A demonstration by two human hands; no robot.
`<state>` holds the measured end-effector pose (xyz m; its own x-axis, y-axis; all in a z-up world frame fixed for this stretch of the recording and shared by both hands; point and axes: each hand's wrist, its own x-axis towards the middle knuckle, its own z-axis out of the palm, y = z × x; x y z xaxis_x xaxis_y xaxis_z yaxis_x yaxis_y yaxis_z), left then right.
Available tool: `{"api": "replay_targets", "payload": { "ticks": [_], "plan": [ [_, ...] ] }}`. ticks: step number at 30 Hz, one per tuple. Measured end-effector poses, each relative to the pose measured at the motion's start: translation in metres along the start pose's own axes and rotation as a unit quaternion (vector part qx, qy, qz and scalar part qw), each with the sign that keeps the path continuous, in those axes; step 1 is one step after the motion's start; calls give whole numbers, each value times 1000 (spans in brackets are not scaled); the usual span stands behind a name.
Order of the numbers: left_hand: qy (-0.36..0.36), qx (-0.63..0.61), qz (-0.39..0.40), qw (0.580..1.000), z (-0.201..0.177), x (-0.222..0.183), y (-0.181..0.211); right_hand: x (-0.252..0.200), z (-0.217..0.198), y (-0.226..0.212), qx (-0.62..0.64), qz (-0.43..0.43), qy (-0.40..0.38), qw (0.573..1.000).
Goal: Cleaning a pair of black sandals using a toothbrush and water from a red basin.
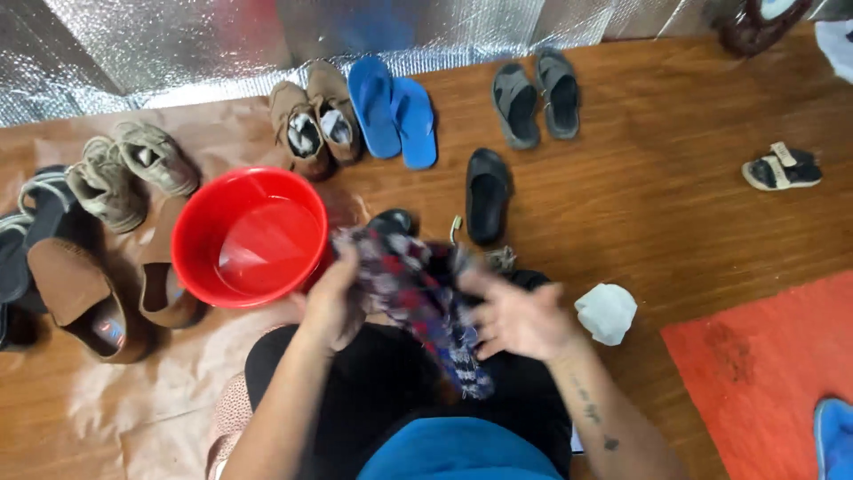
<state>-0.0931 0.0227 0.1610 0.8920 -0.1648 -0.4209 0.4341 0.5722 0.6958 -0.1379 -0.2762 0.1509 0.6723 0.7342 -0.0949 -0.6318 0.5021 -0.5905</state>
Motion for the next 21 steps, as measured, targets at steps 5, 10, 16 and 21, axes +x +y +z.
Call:
{"api": "replay_targets", "payload": {
  "ticks": [5,10,16,21],
  "plan": [
    [-18,-39,-89,995,32,-24,-4,26,22,-13,-149,-50,93,983],
    [-40,24,-88,995,-6,5,-43,31,-22,13,-207,35,265,941],
    [-48,-10,-65,997,24,-5,16,19,-36,-40,-112,-131,350,921],
    [-13,-46,-145,988,14,14,-16,40,-23,-9,-169,54,294,939]
  ]
}}
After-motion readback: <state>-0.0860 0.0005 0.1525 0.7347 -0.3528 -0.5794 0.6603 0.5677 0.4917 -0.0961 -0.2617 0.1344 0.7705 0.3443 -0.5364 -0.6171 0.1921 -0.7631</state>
